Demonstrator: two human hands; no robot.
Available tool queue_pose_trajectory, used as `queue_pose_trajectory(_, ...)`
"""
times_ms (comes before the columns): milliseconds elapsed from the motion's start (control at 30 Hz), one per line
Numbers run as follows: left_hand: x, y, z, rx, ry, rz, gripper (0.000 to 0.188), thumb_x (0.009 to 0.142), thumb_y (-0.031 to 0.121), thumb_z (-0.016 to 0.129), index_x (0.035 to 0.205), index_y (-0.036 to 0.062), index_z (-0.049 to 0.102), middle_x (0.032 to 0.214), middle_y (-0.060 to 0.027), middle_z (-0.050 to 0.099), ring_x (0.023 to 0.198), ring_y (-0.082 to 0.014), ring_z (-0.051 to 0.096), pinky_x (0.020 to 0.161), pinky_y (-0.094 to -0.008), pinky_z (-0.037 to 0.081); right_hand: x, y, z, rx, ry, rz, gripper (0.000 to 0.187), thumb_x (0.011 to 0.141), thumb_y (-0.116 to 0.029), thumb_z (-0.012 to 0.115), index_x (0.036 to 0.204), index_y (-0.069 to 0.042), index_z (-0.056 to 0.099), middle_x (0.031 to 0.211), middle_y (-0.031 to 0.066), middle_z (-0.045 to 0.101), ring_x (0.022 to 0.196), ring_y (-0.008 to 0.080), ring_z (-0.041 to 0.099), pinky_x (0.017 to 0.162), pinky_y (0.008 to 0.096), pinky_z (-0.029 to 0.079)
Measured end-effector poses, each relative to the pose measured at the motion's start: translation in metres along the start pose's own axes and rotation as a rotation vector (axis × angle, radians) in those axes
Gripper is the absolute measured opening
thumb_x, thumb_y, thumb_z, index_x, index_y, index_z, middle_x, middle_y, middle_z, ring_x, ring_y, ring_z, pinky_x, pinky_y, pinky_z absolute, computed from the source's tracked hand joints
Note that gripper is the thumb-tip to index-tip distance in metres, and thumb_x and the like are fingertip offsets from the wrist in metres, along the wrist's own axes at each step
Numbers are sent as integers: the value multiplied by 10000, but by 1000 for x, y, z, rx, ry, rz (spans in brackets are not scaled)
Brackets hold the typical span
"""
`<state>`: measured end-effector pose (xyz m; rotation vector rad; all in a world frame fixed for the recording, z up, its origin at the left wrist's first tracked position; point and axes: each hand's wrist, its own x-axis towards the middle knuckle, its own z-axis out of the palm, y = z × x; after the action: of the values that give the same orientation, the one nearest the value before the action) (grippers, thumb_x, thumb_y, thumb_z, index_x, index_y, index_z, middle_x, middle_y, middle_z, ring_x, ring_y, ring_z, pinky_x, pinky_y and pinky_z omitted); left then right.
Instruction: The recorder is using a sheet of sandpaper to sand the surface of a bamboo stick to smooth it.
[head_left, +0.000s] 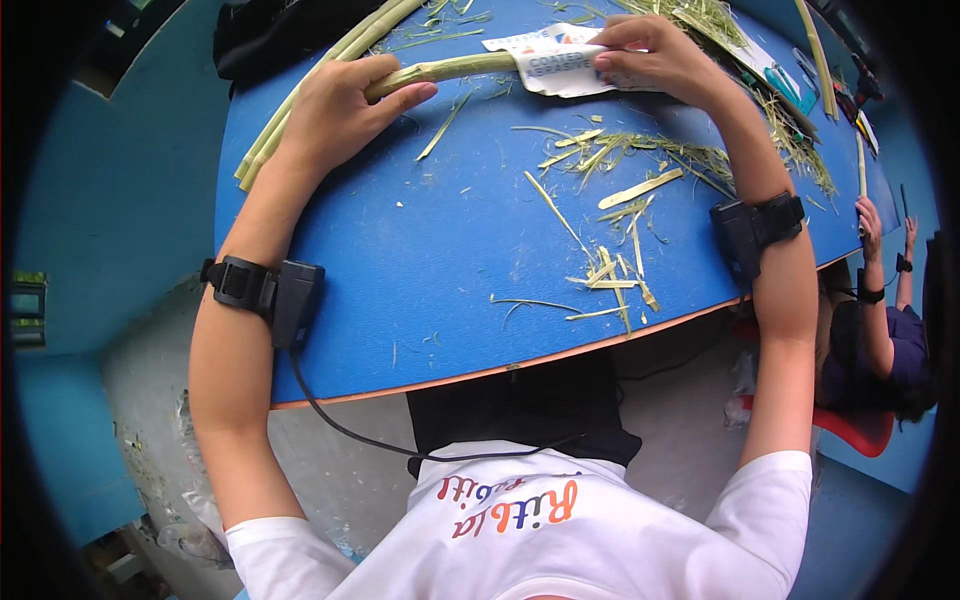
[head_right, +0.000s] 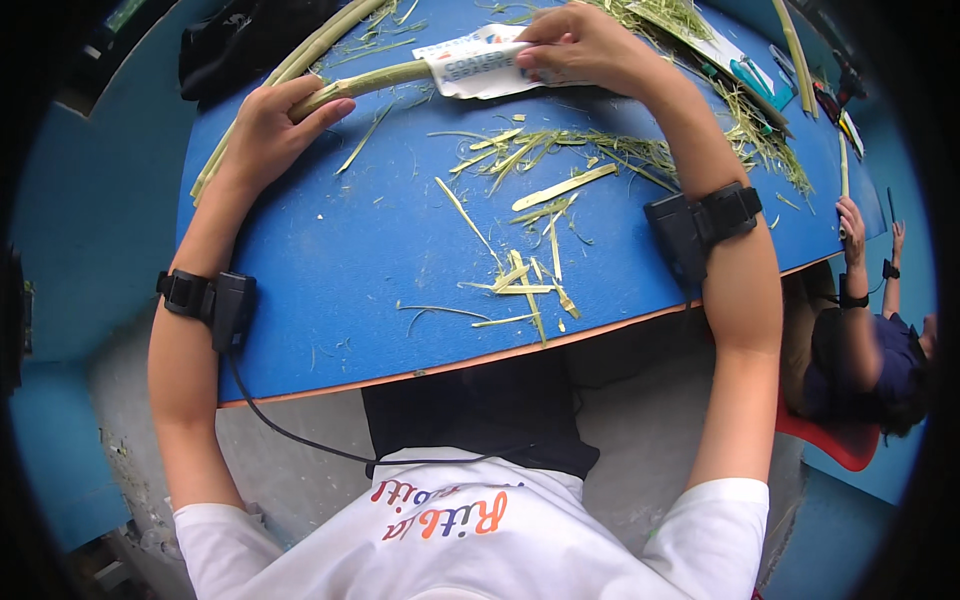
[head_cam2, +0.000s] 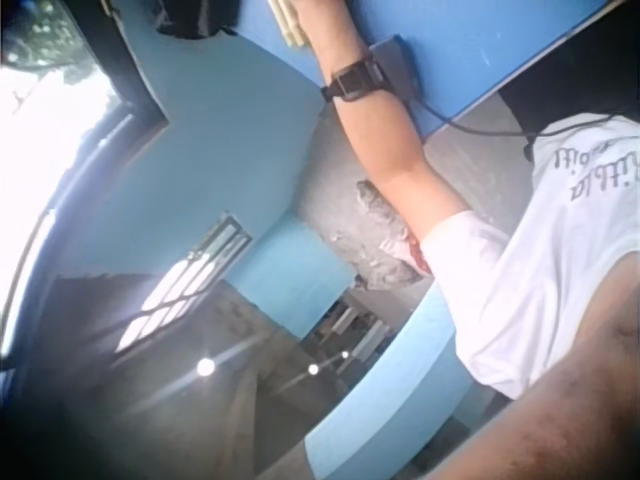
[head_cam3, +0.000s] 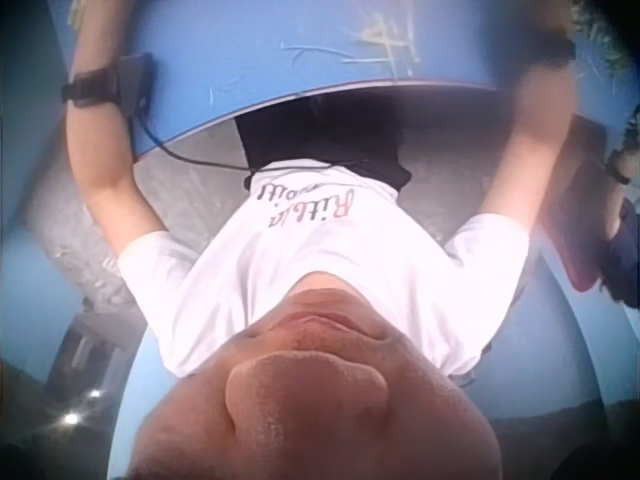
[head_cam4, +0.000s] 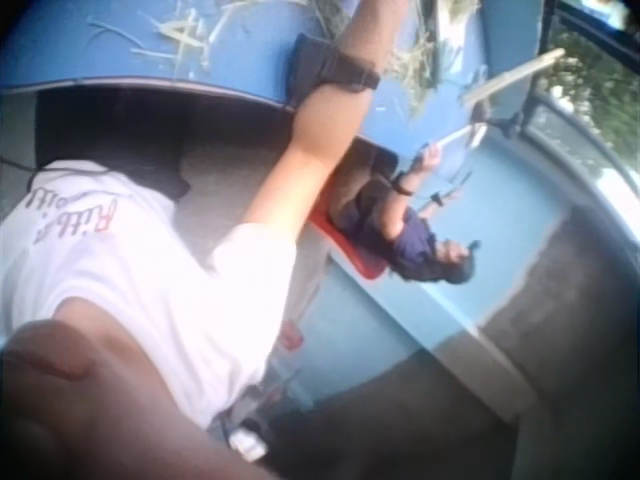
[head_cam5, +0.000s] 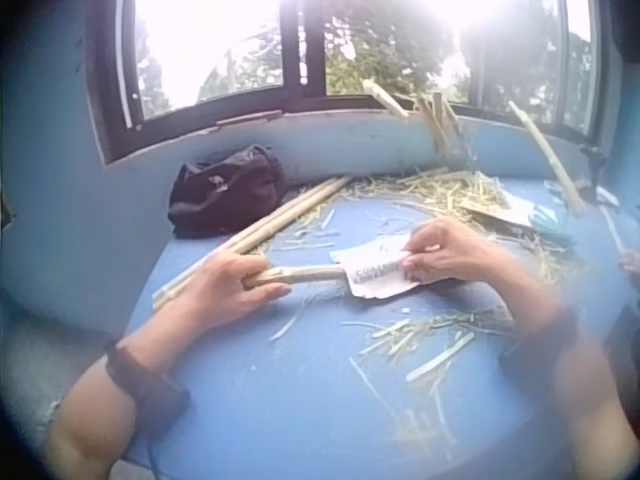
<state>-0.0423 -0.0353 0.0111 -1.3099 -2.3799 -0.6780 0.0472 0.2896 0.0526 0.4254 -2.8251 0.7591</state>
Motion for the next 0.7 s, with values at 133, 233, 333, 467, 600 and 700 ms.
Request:
queue_pose_trajectory(133,1,2,1,-4,-54,-15,437,770,434,665,641,28,571,478,-66,424,440,-162,376,443,-308,314,9,-13,34,6,49,-150,203,804,-169,658,928,-7,658,828,82,642,814,158,584,719,285,459)
queue_pose_trajectory(233,0,-1,4,-13,-75,-21,435,770,425,667,634,25,563,482,-67,418,446,-154,370,448,-307,312,11,-12,5,18,25,-80,202,802,-170,660,928,-12,660,832,80,646,817,157,585,719,284,459)
queue_pose_trajectory(333,-1,-5,6,-34,-85,-35,424,767,400,680,625,21,552,485,-65,411,450,-147,362,453,-307,310,2,-18,-22,-88,-8,251,221,792,-193,671,930,-21,665,838,77,653,787,146,586,702,278,460)
queue_pose_trajectory(467,1,-5,9,-96,-65,-27,407,757,352,706,608,15,533,483,-61,403,448,-142,350,452,-308,307,-15,10,-51,-140,-45,339,286,767,-255,682,941,-28,670,792,59,656,748,121,595,671,274,472)
queue_pose_trajectory(600,3,-4,5,-15,-16,1,403,752,339,713,591,21,525,476,-54,397,445,-142,346,448,-303,303,-12,3,-46,-130,-45,306,392,722,-276,687,988,8,641,896,108,650,853,185,598,776,310,465)
queue_pose_trajectory(700,2,-3,3,30,81,85,404,733,348,726,575,39,519,464,-52,397,431,-153,355,437,-302,304,-6,-6,-35,-238,-94,117,486,710,-289,684,1077,13,581,1048,174,583,994,269,552,868,344,428)
